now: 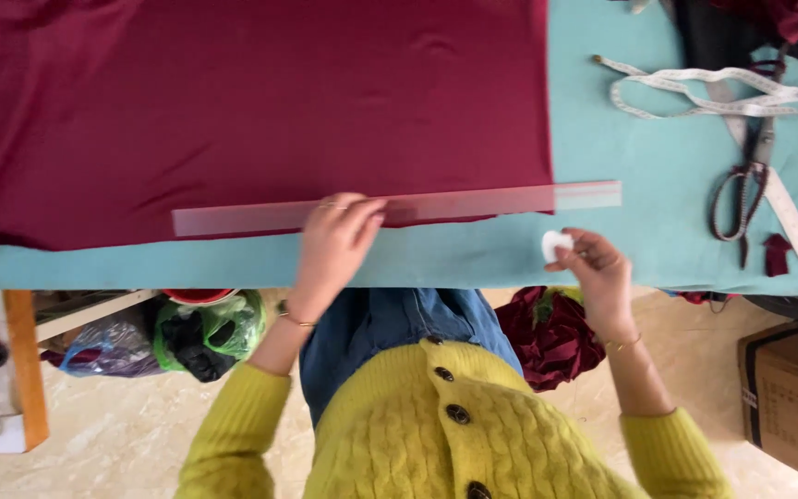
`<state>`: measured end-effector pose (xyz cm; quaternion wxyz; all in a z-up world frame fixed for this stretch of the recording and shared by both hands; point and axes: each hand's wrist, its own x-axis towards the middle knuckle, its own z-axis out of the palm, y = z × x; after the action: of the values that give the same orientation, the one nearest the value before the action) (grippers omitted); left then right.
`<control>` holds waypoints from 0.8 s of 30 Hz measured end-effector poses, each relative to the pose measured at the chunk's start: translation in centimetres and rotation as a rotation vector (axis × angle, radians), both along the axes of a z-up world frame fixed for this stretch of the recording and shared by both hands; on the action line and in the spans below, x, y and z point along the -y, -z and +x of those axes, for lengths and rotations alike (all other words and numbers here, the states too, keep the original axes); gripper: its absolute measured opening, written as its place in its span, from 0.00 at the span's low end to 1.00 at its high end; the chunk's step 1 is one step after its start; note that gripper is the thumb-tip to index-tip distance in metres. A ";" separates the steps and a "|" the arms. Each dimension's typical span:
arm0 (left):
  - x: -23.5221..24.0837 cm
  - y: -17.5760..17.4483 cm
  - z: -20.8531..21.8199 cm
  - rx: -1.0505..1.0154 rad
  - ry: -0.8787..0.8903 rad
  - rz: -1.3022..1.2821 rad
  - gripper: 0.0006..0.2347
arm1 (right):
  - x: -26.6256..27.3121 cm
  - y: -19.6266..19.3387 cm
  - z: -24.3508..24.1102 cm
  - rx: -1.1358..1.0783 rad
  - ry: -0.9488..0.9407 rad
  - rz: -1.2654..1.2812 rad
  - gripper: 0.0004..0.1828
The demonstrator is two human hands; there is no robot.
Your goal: Measuring, marking, and cutting maroon fabric on a cutting table using a ruler, chalk, and scissors.
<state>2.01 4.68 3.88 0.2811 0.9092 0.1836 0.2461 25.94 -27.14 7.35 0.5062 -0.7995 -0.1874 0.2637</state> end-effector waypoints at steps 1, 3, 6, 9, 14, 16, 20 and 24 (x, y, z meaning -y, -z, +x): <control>-2.0 -0.1 -2.6 -0.020 -0.072 0.064 0.08 | -1.3 -0.1 -1.9 -0.049 0.018 0.010 0.17; -5.6 -0.8 -7.7 -0.051 -0.165 0.133 0.07 | -4.1 -0.8 -5.6 -0.107 0.015 0.023 0.18; -10.3 -1.9 -14.3 -0.084 -0.247 0.150 0.08 | -8.7 -0.9 -10.7 0.133 -0.149 0.015 0.18; -14.0 -2.1 -18.4 -0.065 -0.317 0.097 0.07 | -13.4 1.3 -14.5 0.658 -0.364 -0.005 0.10; -15.3 -5.4 -17.1 -0.032 0.051 0.090 0.09 | -23.2 4.3 -20.9 1.051 -0.676 0.286 0.10; -17.4 -2.9 -16.5 -0.192 0.228 0.233 0.13 | -27.1 4.0 -23.3 1.117 -0.701 0.324 0.07; -19.3 0.5 -14.6 -0.405 0.511 0.567 0.22 | -33.1 3.2 -27.5 1.238 -0.713 0.430 0.02; -20.0 2.1 -12.1 -0.488 0.602 0.498 0.25 | -36.0 3.2 -29.8 1.353 -0.655 0.467 0.05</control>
<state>-10.14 24.64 1.77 0.0616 0.9933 -0.0926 -0.0313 -3.83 8.87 4.11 0.3335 -0.5631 -0.7316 -0.1908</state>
